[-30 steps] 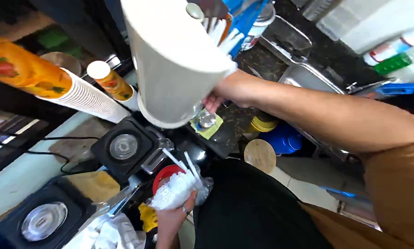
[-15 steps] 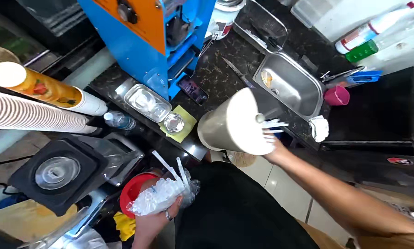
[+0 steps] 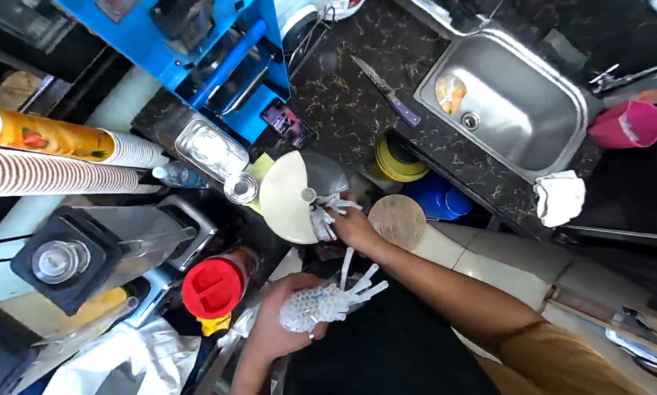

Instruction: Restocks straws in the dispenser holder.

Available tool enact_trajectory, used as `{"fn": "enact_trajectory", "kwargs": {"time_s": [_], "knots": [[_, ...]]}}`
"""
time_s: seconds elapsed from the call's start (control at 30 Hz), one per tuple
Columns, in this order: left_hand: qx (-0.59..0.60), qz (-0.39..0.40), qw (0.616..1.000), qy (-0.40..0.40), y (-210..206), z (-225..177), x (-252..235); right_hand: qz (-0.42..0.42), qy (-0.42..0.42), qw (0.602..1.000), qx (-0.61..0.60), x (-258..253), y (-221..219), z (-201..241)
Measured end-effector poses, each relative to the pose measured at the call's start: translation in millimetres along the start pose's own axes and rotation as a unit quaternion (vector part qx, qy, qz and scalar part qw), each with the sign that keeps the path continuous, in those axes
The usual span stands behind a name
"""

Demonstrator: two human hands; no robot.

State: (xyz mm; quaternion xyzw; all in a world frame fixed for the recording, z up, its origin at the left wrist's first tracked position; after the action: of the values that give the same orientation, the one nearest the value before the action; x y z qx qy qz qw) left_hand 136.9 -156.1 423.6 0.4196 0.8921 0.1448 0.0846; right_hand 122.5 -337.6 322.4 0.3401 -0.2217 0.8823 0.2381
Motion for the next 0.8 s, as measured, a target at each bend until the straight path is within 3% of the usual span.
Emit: {"fn": "enact_trajectory", "kwargs": {"time_s": [0.13,0.27,0.4,0.57,0.63,0.7,0.8], "knots": [[0.023,0.017,1.0,0.002,-39,-13,-31,0.043,-0.018,0.999,-0.015,9,36,1],[0.058,0.026,0.998,0.03,-80,-17,-57,0.013,0.102,0.989,-0.106,31,121,41],[0.12,0.046,0.987,0.094,-119,-3,-75,0.195,0.203,0.938,-0.204,64,137,96],[0.15,0.072,0.966,0.196,-142,10,-85,0.262,0.263,0.929,-0.008,74,122,99],[0.171,0.076,0.955,0.231,-146,16,-86,0.256,0.263,0.93,0.016,70,126,85],[0.186,0.084,0.947,0.249,-149,20,-87,0.254,0.246,0.932,-0.076,61,134,75],[0.187,0.118,0.935,0.277,-157,24,-89,0.235,0.139,0.946,-0.178,48,144,52]]}}
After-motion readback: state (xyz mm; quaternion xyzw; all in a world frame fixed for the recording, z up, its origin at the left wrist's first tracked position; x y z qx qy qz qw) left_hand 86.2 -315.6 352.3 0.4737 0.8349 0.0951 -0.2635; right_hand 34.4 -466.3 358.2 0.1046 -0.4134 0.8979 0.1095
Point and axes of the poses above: each hand's wrist, its own x-axis away from the middle knuckle, its own y-axis out of the back of the hand, z = x × y, the point moved 8 cm from there along -x, towards the middle knuckle, and after that the axes turned 15 degrees about -x, right-handed, at the moved point
